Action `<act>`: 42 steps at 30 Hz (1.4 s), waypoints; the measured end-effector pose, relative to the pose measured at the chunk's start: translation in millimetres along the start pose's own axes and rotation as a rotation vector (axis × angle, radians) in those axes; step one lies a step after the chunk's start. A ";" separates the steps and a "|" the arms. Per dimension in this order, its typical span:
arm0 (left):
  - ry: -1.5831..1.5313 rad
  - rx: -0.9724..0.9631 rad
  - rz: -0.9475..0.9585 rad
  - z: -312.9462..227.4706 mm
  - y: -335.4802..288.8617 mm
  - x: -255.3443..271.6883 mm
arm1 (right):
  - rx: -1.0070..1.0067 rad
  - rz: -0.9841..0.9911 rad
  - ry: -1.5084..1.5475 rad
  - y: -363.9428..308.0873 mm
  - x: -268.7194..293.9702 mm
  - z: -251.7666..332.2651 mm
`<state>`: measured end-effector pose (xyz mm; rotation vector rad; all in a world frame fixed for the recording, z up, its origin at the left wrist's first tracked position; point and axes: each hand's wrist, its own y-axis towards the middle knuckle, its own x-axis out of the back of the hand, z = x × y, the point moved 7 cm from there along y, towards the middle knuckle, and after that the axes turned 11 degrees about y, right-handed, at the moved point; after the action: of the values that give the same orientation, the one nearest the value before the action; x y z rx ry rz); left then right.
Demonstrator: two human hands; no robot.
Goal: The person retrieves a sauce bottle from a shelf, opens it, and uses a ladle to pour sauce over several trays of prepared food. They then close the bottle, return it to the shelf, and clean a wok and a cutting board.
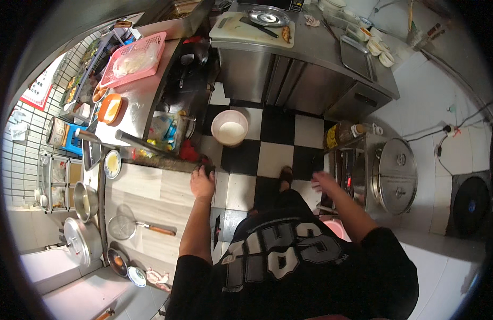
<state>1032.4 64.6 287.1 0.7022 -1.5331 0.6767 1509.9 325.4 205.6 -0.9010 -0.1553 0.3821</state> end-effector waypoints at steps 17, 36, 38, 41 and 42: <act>0.138 0.306 -0.172 8.3 58.2 -26.1 | 0.436 0.016 0.205 407.0 -253.0 676.9; 0.068 0.340 -0.171 9.7 60.6 -18.9 | 0.007 0.106 -0.453 314.7 -276.8 222.0; 0.059 0.357 -0.142 9.9 61.0 -18.0 | -0.180 0.066 -0.495 373.8 -287.4 132.4; 0.062 0.348 -0.124 9.9 62.2 -17.4 | -0.044 0.173 -0.669 453.8 -320.1 58.9; 0.071 0.360 -0.112 11.1 61.8 -18.1 | -0.034 0.186 -0.650 475.0 -328.4 41.3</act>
<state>978.9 96.6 267.2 1.0150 -1.3083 0.8936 1072.7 494.1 -134.3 -0.8006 -0.6787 0.8421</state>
